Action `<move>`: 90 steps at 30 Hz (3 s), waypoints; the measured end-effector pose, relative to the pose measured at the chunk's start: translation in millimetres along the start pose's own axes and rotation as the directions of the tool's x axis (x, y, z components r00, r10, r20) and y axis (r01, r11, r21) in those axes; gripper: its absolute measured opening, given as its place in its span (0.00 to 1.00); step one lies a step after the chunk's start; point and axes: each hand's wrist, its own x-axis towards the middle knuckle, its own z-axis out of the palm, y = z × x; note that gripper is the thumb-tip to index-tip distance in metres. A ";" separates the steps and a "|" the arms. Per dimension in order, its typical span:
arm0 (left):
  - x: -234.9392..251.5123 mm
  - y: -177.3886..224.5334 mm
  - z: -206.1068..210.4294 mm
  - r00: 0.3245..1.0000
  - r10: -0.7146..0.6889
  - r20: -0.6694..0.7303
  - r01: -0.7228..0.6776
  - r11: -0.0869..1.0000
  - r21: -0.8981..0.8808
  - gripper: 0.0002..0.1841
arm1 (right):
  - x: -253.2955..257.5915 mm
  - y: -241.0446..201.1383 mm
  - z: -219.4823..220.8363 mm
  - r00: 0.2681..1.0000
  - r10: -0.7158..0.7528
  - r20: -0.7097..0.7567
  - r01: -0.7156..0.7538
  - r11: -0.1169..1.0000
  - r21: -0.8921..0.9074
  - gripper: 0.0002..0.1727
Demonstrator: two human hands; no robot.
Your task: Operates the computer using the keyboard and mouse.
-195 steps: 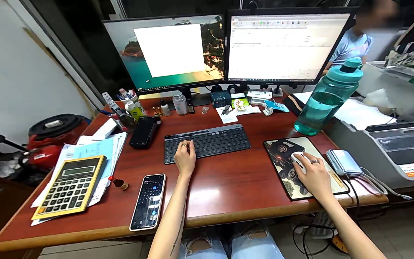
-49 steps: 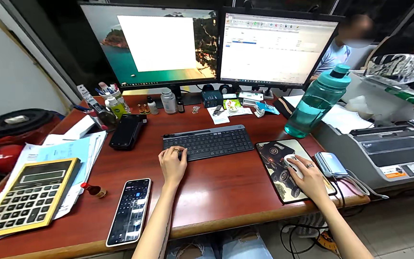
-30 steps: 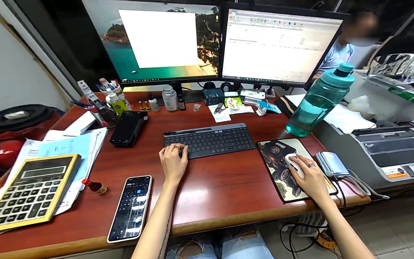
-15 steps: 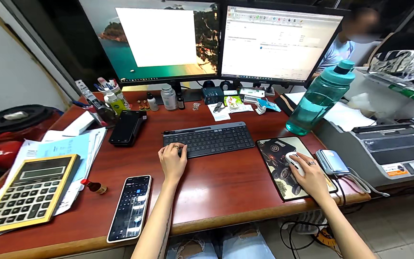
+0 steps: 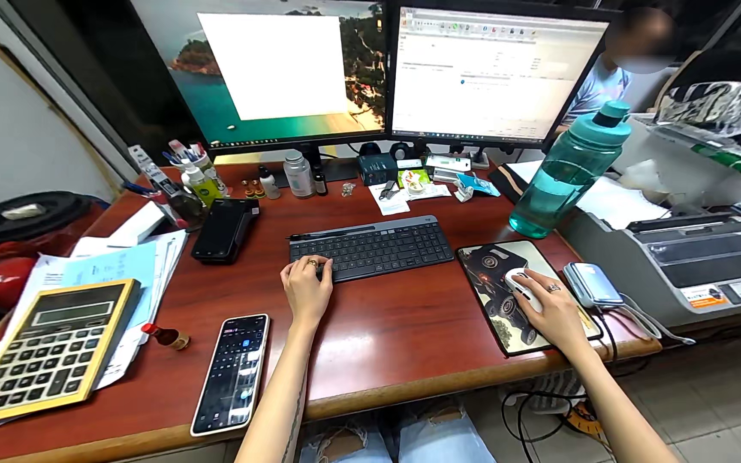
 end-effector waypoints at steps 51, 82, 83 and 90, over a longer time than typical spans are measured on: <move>4.6 -0.5 -4.0 0.980 -0.197 -0.001 0.197 0.980 -0.012 0.21 | 42.5 -82.0 32.5 0.970 -0.220 -0.101 0.230 0.968 0.105 0.21; 12.1 -10.1 -6.6 0.862 -0.505 0.040 0.505 0.852 -0.135 0.16 | 143.8 -184.6 138.0 0.954 -0.290 0.080 0.249 0.910 0.332 0.17; 12.1 -10.6 -6.7 0.862 -0.505 0.036 0.505 0.852 -0.136 0.16 | 143.1 -185.3 139.4 0.951 -0.297 0.084 0.254 0.907 0.336 0.17; 12.2 -9.6 -8.8 0.849 -0.527 -0.031 0.516 0.842 -0.156 0.12 | 137.4 -194.1 145.7 0.927 -0.336 0.167 0.253 0.889 0.381 0.20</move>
